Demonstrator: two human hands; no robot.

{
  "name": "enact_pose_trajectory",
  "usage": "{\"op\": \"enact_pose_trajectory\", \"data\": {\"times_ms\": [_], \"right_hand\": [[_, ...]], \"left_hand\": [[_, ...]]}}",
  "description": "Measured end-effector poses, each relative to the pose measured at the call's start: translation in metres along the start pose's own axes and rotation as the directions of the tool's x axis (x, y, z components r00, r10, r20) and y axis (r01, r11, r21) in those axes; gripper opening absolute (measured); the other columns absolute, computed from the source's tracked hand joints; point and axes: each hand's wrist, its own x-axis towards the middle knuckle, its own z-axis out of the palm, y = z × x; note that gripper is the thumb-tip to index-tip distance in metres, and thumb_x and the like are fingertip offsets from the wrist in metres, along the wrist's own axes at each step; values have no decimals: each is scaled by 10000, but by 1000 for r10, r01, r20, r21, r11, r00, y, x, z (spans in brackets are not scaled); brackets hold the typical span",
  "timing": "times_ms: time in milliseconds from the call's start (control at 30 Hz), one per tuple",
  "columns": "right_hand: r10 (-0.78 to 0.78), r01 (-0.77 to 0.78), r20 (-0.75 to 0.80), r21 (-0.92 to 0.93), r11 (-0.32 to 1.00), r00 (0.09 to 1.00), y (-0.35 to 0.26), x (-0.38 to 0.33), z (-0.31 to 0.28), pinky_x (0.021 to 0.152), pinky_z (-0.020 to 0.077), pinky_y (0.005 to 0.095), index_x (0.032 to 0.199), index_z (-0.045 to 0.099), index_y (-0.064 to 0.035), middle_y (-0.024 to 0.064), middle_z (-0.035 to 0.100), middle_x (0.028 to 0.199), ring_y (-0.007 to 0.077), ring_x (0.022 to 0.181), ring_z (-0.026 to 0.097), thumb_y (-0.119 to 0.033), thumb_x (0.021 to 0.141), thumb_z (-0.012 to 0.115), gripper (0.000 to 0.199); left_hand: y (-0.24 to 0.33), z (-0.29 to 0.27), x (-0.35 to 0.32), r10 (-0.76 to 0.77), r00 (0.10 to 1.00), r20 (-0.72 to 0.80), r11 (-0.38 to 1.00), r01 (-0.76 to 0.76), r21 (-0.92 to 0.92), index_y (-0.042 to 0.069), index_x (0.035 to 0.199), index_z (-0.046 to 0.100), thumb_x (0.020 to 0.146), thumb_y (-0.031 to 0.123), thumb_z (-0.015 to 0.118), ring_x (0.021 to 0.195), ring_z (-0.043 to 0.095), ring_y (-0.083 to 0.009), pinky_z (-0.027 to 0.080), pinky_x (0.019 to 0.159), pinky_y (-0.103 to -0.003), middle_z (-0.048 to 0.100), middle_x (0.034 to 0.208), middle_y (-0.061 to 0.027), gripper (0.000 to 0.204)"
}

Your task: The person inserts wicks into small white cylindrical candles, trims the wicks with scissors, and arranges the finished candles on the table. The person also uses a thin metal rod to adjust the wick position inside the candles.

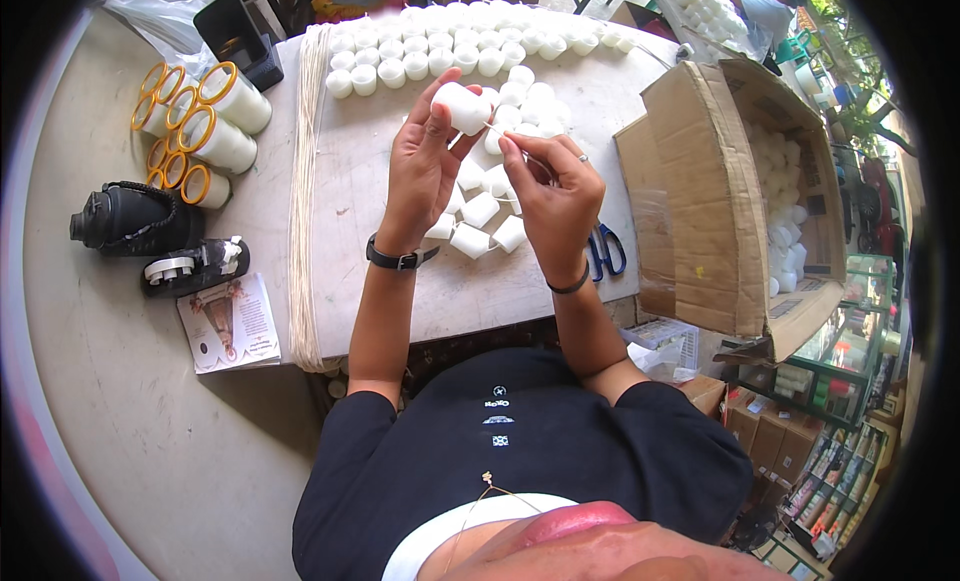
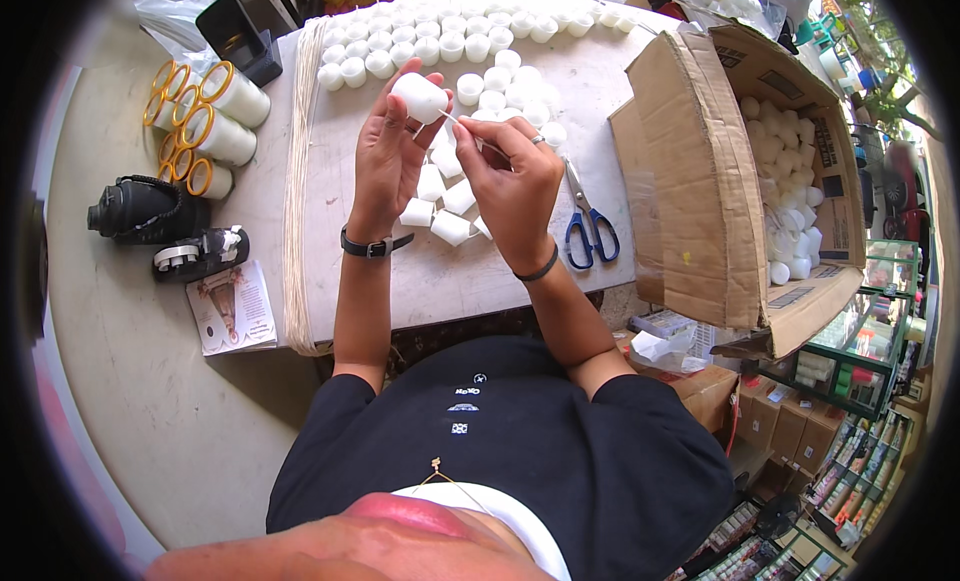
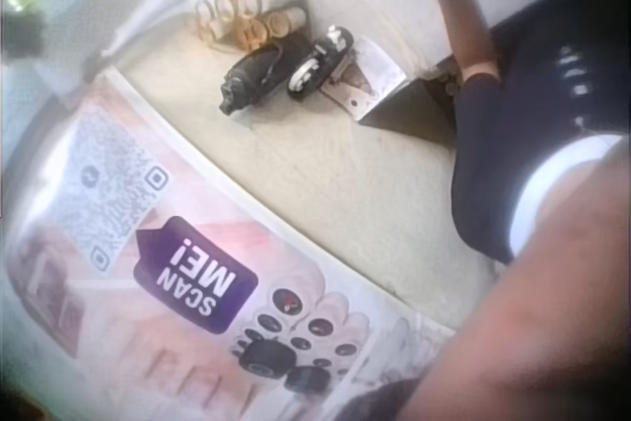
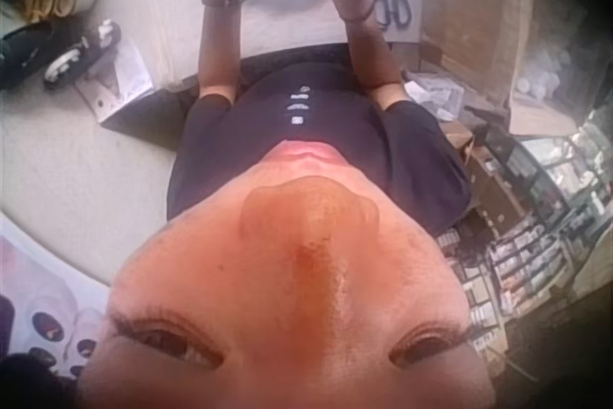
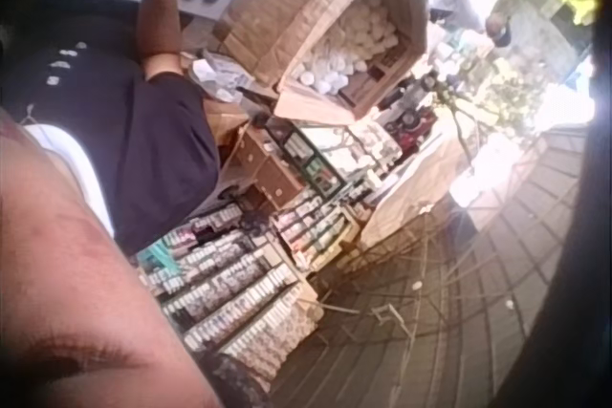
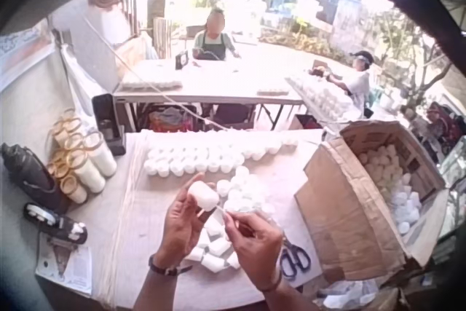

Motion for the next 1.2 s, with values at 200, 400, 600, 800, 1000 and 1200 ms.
{"op": "enact_pose_trajectory", "data": {"times_ms": [200,400,600,800,1000,1200], "right_hand": [[-17,17,8,3,1000,1000,-1,2,5,547,410,173,927,741,32,17,625,763,19,644,544,22,831,745,96],[-37,37,-7,-36,999,999,0,4,9,489,383,207,888,725,11,21,597,707,40,563,508,-1,810,752,84],[-72,72,5,-119,990,997,-1,8,9,462,351,252,895,724,-22,36,571,669,77,528,458,-11,789,755,112],[-115,112,-18,-97,989,993,5,7,13,468,358,264,929,738,-44,46,580,677,101,528,459,-11,774,758,160],[-153,151,-34,-62,987,988,9,7,15,465,261,200,948,742,-2,-8,571,714,5,552,372,40,793,757,161],[-167,163,-33,-105,981,985,5,8,15,463,259,203,927,741,-3,-16,560,684,3,548,371,26,791,761,140]], "left_hand": [[-1,0,0,3,1000,1,1000,-3,13,2,1480,333,1018,339,506,1216,569,-265,473,1068,-380,524,1351,-180,598],[-1,-1,0,22,1000,-6,999,-22,36,8,1486,325,1018,332,509,1202,580,-261,486,1054,-375,524,1355,-177,598],[-2,-1,0,30,999,-21,997,-29,73,-6,1476,319,1015,345,513,1183,591,-242,500,1034,-357,534,1339,-182,611],[-3,-1,-1,-76,997,1,997,76,24,-50,1434,342,1004,406,517,1146,603,-204,517,1001,-319,572,1269,-154,651],[2,4,-3,-123,992,-11,992,123,3,-67,1387,382,989,465,507,1132,605,-175,521,990,-287,591,1225,-136,676],[1,3,-3,-120,993,2,992,120,26,-59,1389,388,988,464,507,1107,613,-160,527,976,-281,601,1212,-130,669]]}}
